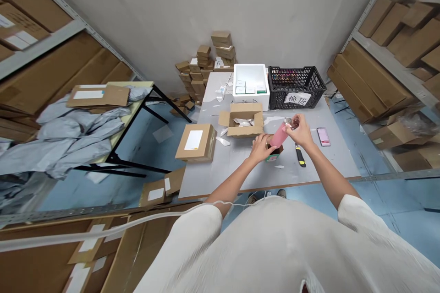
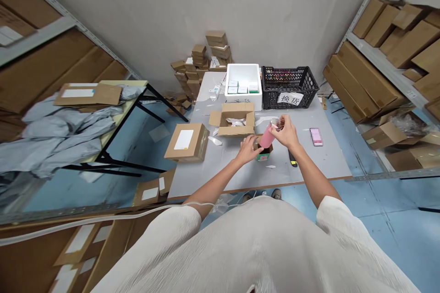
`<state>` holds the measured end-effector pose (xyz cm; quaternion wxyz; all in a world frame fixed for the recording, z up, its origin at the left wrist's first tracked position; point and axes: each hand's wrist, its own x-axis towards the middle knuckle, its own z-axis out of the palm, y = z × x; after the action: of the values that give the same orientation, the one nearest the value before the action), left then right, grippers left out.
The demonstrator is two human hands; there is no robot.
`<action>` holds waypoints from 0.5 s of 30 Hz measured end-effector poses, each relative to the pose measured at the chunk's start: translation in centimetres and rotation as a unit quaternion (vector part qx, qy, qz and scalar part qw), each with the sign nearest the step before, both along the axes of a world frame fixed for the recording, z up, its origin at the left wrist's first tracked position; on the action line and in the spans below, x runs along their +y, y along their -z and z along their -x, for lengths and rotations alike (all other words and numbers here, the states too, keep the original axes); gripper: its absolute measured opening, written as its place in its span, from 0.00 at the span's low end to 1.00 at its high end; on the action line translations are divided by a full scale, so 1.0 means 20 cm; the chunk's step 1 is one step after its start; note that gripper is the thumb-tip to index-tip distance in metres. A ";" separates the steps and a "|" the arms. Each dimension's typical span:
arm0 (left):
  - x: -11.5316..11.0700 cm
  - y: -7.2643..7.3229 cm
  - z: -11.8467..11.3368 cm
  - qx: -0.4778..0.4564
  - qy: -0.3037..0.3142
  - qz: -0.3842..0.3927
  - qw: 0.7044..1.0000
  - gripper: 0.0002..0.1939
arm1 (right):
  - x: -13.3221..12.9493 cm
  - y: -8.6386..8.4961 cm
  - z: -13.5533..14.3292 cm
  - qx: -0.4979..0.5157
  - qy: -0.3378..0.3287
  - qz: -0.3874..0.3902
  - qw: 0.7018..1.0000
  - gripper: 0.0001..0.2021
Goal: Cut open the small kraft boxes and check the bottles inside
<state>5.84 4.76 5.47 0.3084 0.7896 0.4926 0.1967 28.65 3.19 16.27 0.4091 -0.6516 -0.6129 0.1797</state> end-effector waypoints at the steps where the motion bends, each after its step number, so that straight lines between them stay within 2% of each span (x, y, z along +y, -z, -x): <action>1: 0.01 -0.04 -0.02 -0.017 0.002 -0.008 1.000 0.34 | 0.02 0.00 0.00 0.016 -0.006 -0.005 1.000 0.21; 4: 0.05 -0.13 -0.06 -0.062 0.009 -0.012 0.998 0.35 | 0.08 0.02 0.02 0.064 -0.008 -0.016 0.998 0.22; 7: 0.06 -0.16 -0.07 -0.100 -0.011 0.010 0.995 0.35 | 0.14 0.09 0.03 0.116 0.001 -0.011 0.993 0.25; 11: 0.06 -0.13 -0.04 -0.156 -0.066 0.057 0.984 0.32 | 0.17 0.23 0.05 0.221 -0.026 0.016 0.975 0.35; 15: 0.07 -0.07 -0.03 -0.280 -0.069 0.119 0.950 0.35 | 0.12 0.32 0.09 0.285 -0.109 0.069 0.950 0.40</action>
<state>6.37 6.10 6.91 0.5112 0.6243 0.4596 0.3711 26.81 5.53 9.82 0.4989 -0.5291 -0.5244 0.4429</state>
